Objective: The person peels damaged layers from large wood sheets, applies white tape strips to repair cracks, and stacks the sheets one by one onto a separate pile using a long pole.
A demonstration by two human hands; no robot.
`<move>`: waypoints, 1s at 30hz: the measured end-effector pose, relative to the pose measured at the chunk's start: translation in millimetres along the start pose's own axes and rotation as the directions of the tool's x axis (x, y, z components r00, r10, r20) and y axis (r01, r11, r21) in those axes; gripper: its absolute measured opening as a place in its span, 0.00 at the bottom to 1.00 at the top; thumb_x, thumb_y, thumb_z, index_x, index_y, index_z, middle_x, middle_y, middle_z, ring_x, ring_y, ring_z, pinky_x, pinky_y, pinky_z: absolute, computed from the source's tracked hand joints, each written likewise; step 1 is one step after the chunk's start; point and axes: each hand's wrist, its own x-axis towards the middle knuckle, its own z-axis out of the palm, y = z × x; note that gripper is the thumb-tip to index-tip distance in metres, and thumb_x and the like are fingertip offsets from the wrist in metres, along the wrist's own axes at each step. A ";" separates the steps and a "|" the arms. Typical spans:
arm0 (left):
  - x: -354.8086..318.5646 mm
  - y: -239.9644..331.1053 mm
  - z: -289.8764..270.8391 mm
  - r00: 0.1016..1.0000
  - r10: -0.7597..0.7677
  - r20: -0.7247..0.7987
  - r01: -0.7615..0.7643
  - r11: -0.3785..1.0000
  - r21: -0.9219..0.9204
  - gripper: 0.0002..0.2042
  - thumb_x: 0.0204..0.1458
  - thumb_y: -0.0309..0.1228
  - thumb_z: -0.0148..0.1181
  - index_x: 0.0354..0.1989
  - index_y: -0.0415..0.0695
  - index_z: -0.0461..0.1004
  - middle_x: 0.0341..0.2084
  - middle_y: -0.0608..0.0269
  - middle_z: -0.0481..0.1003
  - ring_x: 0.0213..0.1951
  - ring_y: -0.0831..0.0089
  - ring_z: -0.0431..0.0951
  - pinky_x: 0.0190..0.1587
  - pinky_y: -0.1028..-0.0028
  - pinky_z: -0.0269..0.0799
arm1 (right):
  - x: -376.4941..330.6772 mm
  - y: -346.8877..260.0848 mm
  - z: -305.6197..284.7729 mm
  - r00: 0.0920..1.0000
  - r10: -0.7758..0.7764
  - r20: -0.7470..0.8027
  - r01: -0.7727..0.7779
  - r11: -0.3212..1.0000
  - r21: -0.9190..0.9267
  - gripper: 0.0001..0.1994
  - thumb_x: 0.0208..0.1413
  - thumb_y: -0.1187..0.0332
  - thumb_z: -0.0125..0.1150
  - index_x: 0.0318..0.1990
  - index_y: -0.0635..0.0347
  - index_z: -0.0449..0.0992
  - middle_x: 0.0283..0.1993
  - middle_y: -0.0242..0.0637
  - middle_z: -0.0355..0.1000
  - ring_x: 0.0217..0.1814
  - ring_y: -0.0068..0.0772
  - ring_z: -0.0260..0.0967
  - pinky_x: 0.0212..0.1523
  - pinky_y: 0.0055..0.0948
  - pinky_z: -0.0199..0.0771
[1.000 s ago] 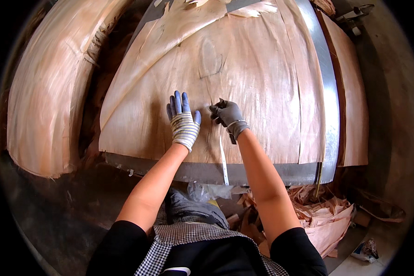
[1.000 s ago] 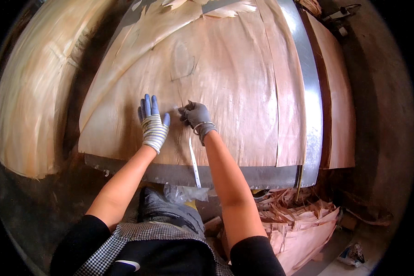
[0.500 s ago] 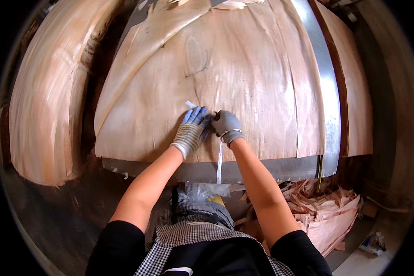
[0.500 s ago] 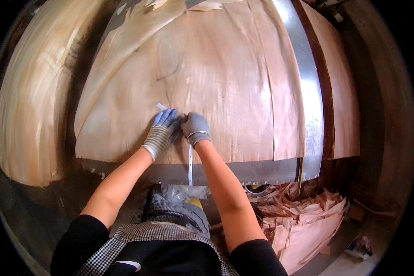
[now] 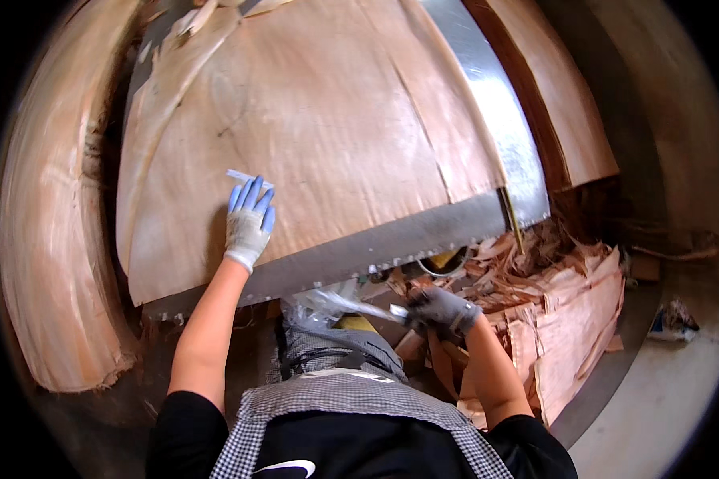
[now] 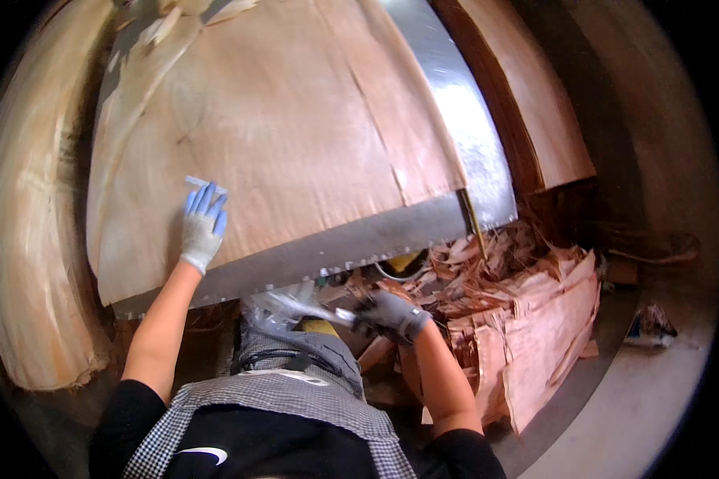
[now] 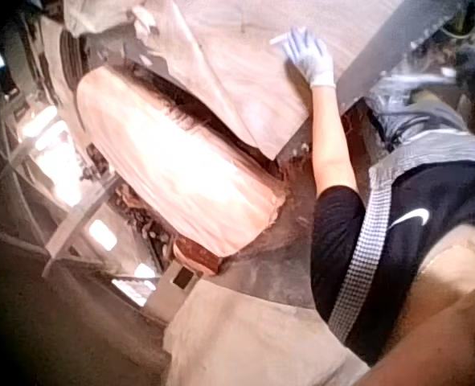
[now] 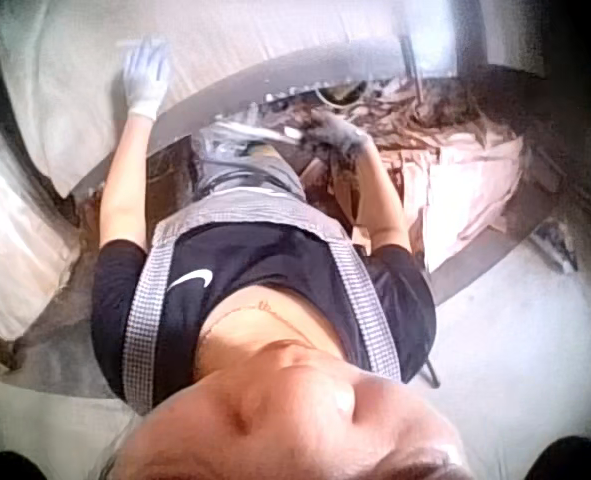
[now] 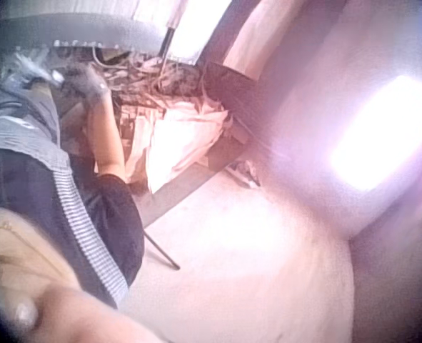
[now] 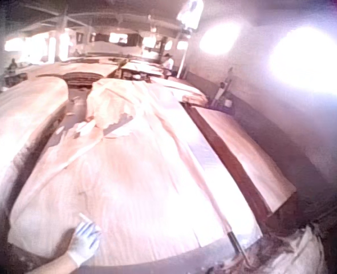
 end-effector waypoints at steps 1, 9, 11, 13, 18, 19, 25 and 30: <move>-14.6 10.5 0.5 1.000 0.007 -0.028 -0.007 1.000 0.016 0.23 0.49 0.35 0.52 0.55 0.43 0.66 0.61 0.47 0.57 0.64 0.52 0.54 0.64 0.53 0.44 | -32.6 5.4 -10.4 0.971 0.240 -0.005 -0.234 0.951 0.200 0.11 0.54 0.64 0.62 0.36 0.63 0.77 0.27 0.33 0.75 0.21 0.20 0.69 0.19 0.20 0.67; -64.2 84.5 39.7 0.980 -0.194 0.051 0.182 0.966 0.182 0.31 0.50 0.40 0.52 0.63 0.44 0.55 0.65 0.52 0.49 0.66 0.54 0.46 0.66 0.53 0.33 | -90.2 138.9 -59.8 0.590 0.403 -0.700 0.113 0.817 0.565 0.15 0.51 0.63 0.66 0.39 0.66 0.75 0.30 0.25 0.71 0.30 0.16 0.63 0.31 0.18 0.66; -64.9 84.5 34.6 0.974 -0.211 0.079 0.192 0.960 0.206 0.32 0.50 0.41 0.52 0.64 0.44 0.54 0.66 0.52 0.48 0.66 0.54 0.46 0.66 0.53 0.34 | -62.2 126.2 -76.0 0.526 0.425 -0.737 0.136 0.813 0.566 0.16 0.52 0.61 0.65 0.39 0.67 0.74 0.30 0.24 0.70 0.29 0.16 0.63 0.30 0.18 0.65; -61.7 84.2 38.5 0.979 -0.189 0.077 0.170 0.963 0.211 0.32 0.50 0.41 0.52 0.64 0.44 0.54 0.66 0.52 0.48 0.66 0.53 0.46 0.66 0.52 0.34 | -26.6 177.1 -92.5 0.493 0.386 -0.779 0.233 0.805 0.546 0.16 0.52 0.58 0.64 0.35 0.65 0.74 0.27 0.24 0.68 0.27 0.17 0.61 0.25 0.20 0.62; -63.6 84.7 41.8 0.976 -0.193 0.096 0.166 0.957 0.238 0.32 0.50 0.40 0.51 0.64 0.45 0.53 0.66 0.52 0.47 0.67 0.52 0.44 0.66 0.53 0.33 | 27.7 213.7 -115.6 0.395 0.474 -0.787 0.192 0.795 0.575 0.16 0.51 0.54 0.64 0.28 0.60 0.73 0.21 0.27 0.65 0.21 0.21 0.59 0.19 0.25 0.58; -57.3 91.0 47.7 0.981 -0.169 0.099 0.145 0.966 0.215 0.32 0.50 0.40 0.51 0.65 0.45 0.52 0.66 0.52 0.46 0.67 0.52 0.44 0.66 0.52 0.33 | 24.1 243.8 -116.6 0.448 0.550 -0.705 0.267 0.671 0.692 0.18 0.50 0.53 0.64 0.29 0.61 0.73 0.22 0.29 0.66 0.23 0.25 0.62 0.19 0.29 0.63; -64.7 93.9 39.9 0.972 -0.216 0.086 0.195 0.959 0.207 0.31 0.50 0.42 0.50 0.63 0.44 0.55 0.66 0.53 0.48 0.67 0.53 0.45 0.66 0.52 0.33 | 0.9 192.0 -138.3 0.295 0.340 -0.893 -0.295 0.921 0.253 0.21 0.48 0.53 0.64 0.36 0.66 0.75 0.28 0.41 0.72 0.30 0.35 0.69 0.29 0.34 0.72; -68.4 81.3 49.3 0.975 -0.214 0.057 0.201 0.963 0.178 0.32 0.49 0.43 0.51 0.63 0.46 0.55 0.65 0.53 0.49 0.66 0.54 0.46 0.66 0.50 0.34 | -72.2 138.6 -133.5 0.195 0.221 -0.956 -0.526 0.846 0.088 0.12 0.49 0.68 0.55 0.41 0.55 0.77 0.38 0.47 0.75 0.43 0.48 0.73 0.41 0.39 0.71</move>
